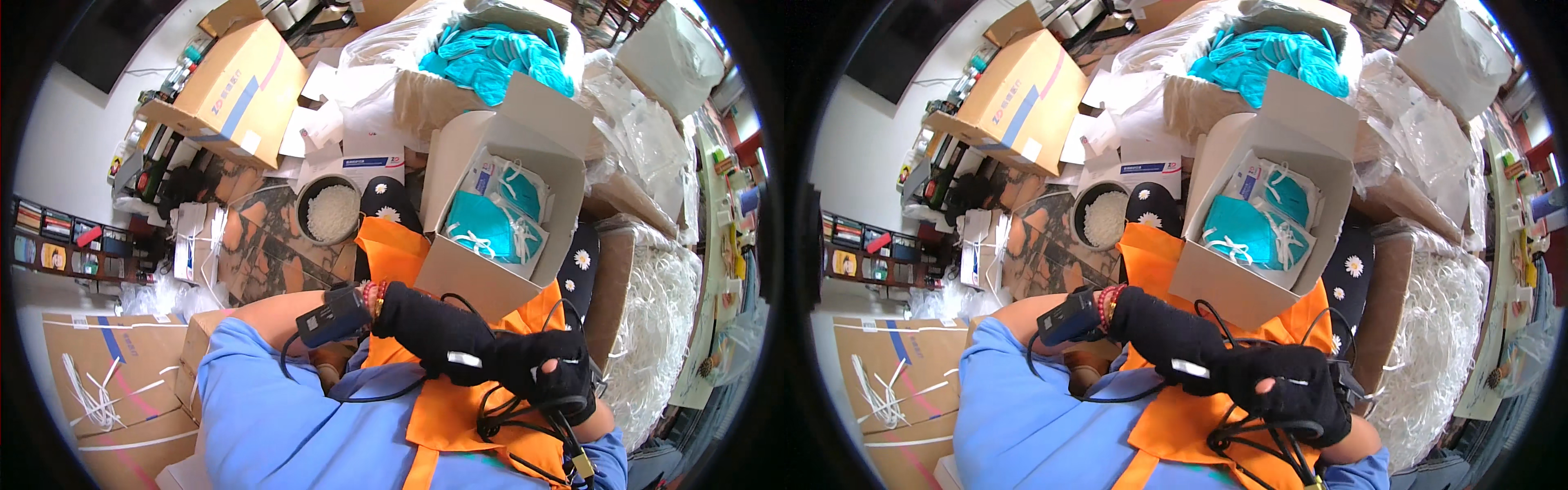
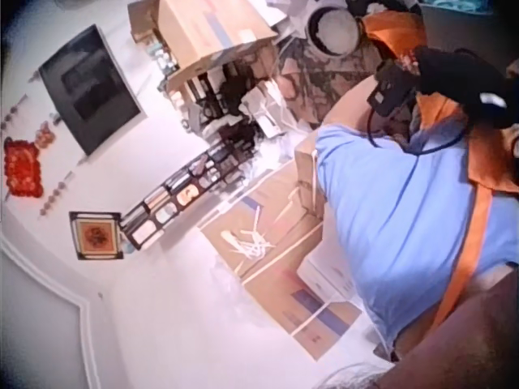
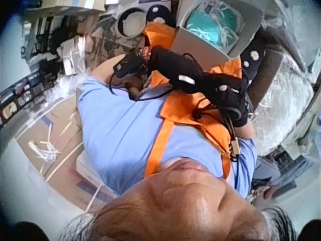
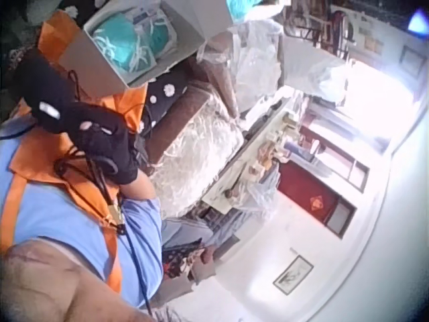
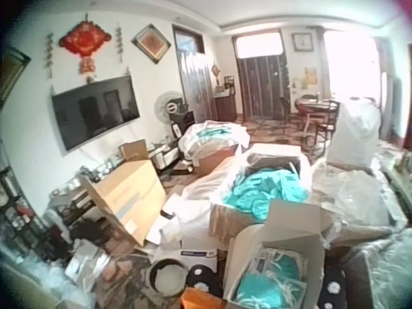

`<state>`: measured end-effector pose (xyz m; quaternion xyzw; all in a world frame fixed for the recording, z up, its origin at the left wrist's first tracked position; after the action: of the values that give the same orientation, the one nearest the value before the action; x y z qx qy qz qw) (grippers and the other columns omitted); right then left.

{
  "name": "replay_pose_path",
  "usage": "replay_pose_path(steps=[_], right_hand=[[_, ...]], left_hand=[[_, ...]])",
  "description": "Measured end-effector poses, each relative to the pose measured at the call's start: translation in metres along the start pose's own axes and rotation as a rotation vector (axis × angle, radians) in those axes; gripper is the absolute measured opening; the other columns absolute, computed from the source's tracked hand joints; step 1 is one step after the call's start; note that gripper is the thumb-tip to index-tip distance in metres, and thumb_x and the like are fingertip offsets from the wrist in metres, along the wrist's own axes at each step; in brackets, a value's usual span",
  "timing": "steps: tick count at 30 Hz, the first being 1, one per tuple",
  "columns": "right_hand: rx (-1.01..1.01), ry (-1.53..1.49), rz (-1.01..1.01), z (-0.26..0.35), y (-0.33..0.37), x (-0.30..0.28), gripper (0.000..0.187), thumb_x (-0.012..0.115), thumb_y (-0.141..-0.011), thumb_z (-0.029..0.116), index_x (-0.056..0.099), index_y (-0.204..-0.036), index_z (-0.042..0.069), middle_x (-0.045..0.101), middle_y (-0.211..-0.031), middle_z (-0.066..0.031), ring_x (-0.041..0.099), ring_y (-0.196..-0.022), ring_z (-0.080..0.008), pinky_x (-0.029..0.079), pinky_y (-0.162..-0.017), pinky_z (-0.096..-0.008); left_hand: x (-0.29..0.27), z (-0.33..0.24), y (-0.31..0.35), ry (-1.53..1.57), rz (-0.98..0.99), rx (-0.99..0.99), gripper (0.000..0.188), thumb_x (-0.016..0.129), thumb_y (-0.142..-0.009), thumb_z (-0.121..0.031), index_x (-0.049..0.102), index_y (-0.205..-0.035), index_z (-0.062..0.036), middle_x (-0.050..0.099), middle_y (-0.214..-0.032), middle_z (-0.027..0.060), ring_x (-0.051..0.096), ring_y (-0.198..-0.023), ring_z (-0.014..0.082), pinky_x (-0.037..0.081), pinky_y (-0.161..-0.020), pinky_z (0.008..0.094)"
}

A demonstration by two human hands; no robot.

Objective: Packing medical/protective masks from a large bin into individual boxes.

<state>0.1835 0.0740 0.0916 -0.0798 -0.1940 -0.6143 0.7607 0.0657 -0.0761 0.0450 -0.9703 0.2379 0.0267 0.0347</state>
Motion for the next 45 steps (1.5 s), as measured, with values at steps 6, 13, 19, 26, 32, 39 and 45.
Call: replay_pose_path(steps=[6, 13, 19, 26, 32, 39, 45], right_hand=[[0.133, -0.054, 0.020, -0.009, 0.007, 0.005, 0.027, 0.062, -0.087, 0.018, 0.061, -0.075, -0.006, 0.063, -0.073, -0.0130, 0.064, -0.079, -0.0258, 0.049, -0.083, -0.0400], [0.212, 0.066, 0.151, -0.001, 0.011, 0.009, 0.016, 0.062, -0.086, 0.011, 0.063, -0.085, -0.005, 0.067, -0.087, -0.0175, 0.064, -0.092, -0.0281, 0.048, -0.089, -0.0401], [-0.062, 0.340, -0.289, 0.005, 0.056, -0.055, 0.011, 0.059, -0.088, 0.011, 0.065, -0.090, 0.002, 0.066, -0.090, -0.0103, 0.062, -0.088, -0.0204, 0.049, -0.079, -0.0344], [-0.122, 0.255, -1.019, 0.030, 0.089, -0.156, 0.012, 0.058, -0.092, 0.015, 0.066, -0.099, 0.009, 0.063, -0.092, -0.0007, 0.058, -0.081, -0.0076, 0.050, -0.064, -0.0304], [-0.185, 1.882, -1.277, 0.085, 0.181, -0.248, 0.021, 0.054, -0.093, 0.010, 0.062, -0.110, 0.000, 0.060, -0.107, -0.0152, 0.058, -0.105, -0.0286, 0.044, -0.094, -0.0347], [0.824, 1.948, -1.125, 0.046, 0.335, -0.343, 0.062, 0.072, -0.080, 0.032, 0.051, -0.131, 0.003, 0.048, -0.134, -0.0192, 0.040, -0.128, -0.0349, 0.026, -0.110, -0.0417], [1.218, 1.926, -1.179, 0.055, 0.348, -0.350, 0.029, 0.069, -0.079, 0.021, 0.060, -0.095, 0.000, 0.060, -0.108, -0.0215, 0.055, -0.101, -0.0388, 0.041, -0.090, -0.0451]], left_hand=[[0.018, 0.000, 0.018, -0.204, -0.115, -0.043, 0.014, 0.060, -0.087, -0.018, 0.056, -0.093, -0.0056, 0.061, -0.075, 0.0155, 0.060, -0.069, 0.0343, 0.045, -0.061, 0.0410], [0.038, -0.010, 0.041, -0.426, -0.112, -0.096, 0.018, 0.055, -0.088, -0.020, 0.058, -0.100, -0.0072, 0.061, -0.083, 0.0146, 0.060, -0.076, 0.0338, 0.048, -0.066, 0.0421], [0.002, 0.042, 0.187, -0.383, -0.535, -0.606, 0.025, 0.058, -0.084, -0.021, 0.062, -0.106, -0.0079, 0.064, -0.095, 0.0144, 0.063, -0.088, 0.0317, 0.050, -0.075, 0.0424], [-0.049, 0.172, 0.322, -0.763, -0.978, -1.181, 0.029, 0.059, -0.083, -0.023, 0.063, -0.107, -0.0069, 0.065, -0.104, 0.0158, 0.063, -0.097, 0.0321, 0.050, -0.081, 0.0431], [-0.076, 0.219, 0.374, -0.584, -1.365, -1.529, 0.040, 0.065, -0.080, -0.028, 0.061, -0.110, -0.0015, 0.064, -0.113, 0.0191, 0.061, -0.107, 0.0358, 0.049, -0.088, 0.0447], [-0.086, 0.196, 0.367, -0.535, -1.462, -1.643, 0.049, 0.068, -0.078, -0.031, 0.058, -0.117, -0.0025, 0.061, -0.116, 0.0224, 0.060, -0.107, 0.0384, 0.048, -0.089, 0.0456], [-0.128, 0.167, 0.316, -1.347, -1.066, -1.297, 0.021, 0.054, -0.084, -0.020, 0.070, -0.092, -0.0084, 0.067, -0.087, 0.0136, 0.065, -0.083, 0.0321, 0.052, -0.071, 0.0428]])
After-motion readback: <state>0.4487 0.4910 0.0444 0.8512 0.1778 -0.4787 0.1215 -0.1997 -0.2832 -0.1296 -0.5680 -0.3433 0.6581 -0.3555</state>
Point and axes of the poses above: each hand's wrist, its own y-axis away from the middle knuckle, its own x-axis out of the palm, z = x × y, the point moved 2 cm from there along -y, towards the middle knuckle
